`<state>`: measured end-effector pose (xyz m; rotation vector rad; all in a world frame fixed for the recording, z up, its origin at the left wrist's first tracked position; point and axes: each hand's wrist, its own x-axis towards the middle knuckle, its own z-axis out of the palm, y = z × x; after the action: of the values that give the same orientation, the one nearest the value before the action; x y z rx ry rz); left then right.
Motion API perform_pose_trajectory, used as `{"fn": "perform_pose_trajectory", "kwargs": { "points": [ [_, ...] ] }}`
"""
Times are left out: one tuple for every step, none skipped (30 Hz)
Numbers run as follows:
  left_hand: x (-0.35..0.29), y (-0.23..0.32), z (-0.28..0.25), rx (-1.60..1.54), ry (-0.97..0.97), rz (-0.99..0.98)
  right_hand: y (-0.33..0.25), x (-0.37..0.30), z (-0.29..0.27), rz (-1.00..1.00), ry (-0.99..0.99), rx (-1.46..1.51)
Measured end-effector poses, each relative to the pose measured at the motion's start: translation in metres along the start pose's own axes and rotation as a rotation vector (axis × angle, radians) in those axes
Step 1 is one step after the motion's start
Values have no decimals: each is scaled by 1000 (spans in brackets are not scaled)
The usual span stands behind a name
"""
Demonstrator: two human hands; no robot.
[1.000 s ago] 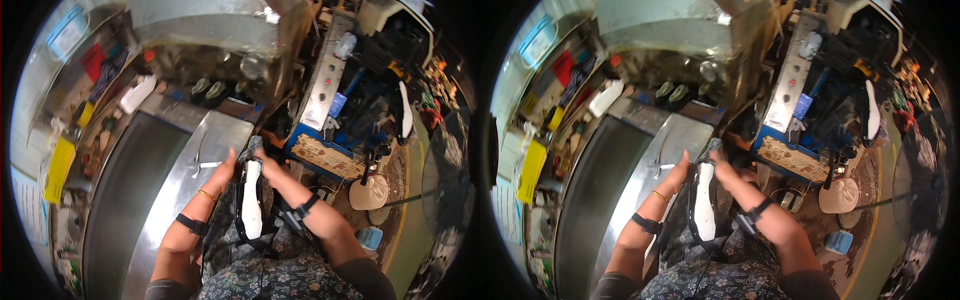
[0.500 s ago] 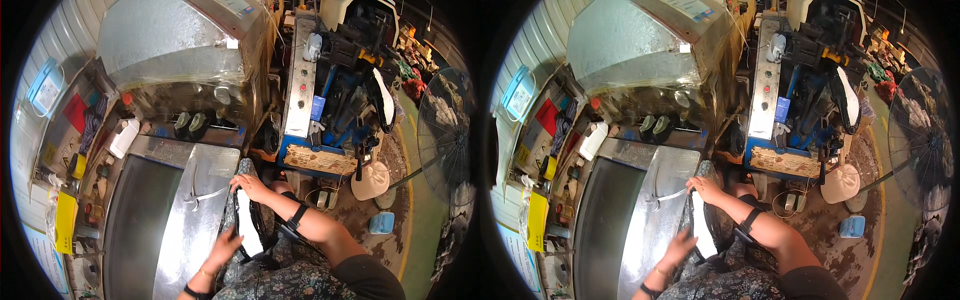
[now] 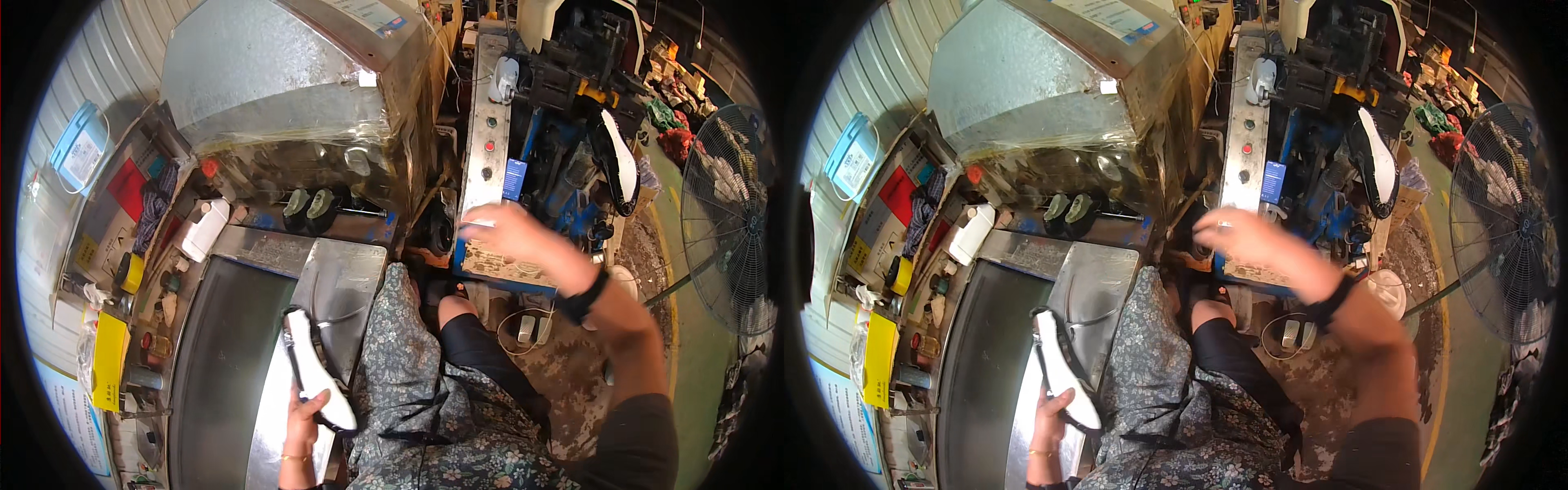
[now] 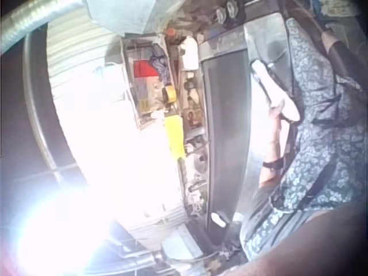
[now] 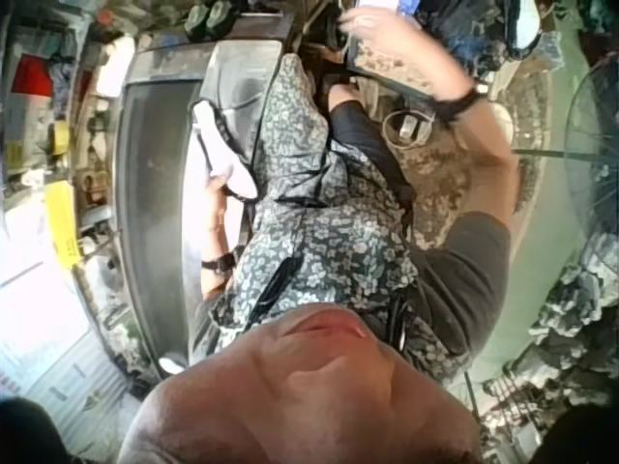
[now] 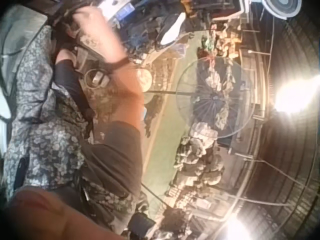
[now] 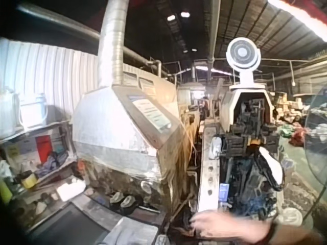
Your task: Manually adjusting shoe uppers and attaching soles using a industrial machine.
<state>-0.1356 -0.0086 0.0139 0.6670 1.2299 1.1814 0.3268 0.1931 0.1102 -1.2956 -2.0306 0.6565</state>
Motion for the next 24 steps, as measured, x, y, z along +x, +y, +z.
{"fn": "perform_pose_trajectory", "kwargs": {
  "points": [
    [-5,3,-10,191,40,118,11,-5,-43,70,79,-291],
    [-15,3,-20,687,214,41,23,-9,-87,-10,149,-499],
    [-21,-1,-28,1174,357,111,33,-17,-128,-97,237,-748],
    [-26,-10,-32,1324,305,97,44,-25,-161,64,369,-1022],
    [-33,-20,-34,1497,273,123,53,-38,-185,368,470,-1163],
    [-37,-30,-33,1701,159,136,66,-47,-194,648,585,-1295],
    [-43,-40,-30,1745,80,101,75,-51,-206,836,531,-862],
    [-42,-46,-26,1731,108,198,85,-56,-203,738,635,-816],
    [-43,-50,-20,1738,109,103,92,-63,-200,768,709,-778],
    [-40,-51,-12,1619,149,247,97,-66,-196,677,770,-749],
    [-36,-48,-4,1502,205,300,100,-71,-188,625,820,-689],
    [-31,-43,6,1282,182,443,101,-75,-180,525,850,-856],
    [-24,-36,19,1151,118,455,98,-81,-169,614,834,-833],
    [-19,-29,33,1055,22,368,93,-87,-155,439,870,-879],
    [-13,-23,50,933,-103,408,85,-93,-142,252,905,-920],
    [-9,-18,67,904,-189,370,74,-101,-124,147,880,-778],
    [-4,-14,87,901,-161,301,61,-108,-99,43,852,-632],
    [2,-10,107,721,-270,248,45,-114,-69,-19,817,-327],
    [9,-7,127,544,-374,196,27,-115,-37,-94,778,11],
    [17,-5,145,547,-375,199,7,-121,-13,-61,601,15],
    [26,-4,162,429,-377,238,-15,-122,20,-114,514,132],
    [33,-3,175,300,-370,310,-37,-124,51,-157,423,251],
    [45,-3,187,81,-354,285,-57,-120,80,-296,437,464],
    [50,3,186,-126,-254,207,-78,-126,102,-290,322,392]
  ]
}}
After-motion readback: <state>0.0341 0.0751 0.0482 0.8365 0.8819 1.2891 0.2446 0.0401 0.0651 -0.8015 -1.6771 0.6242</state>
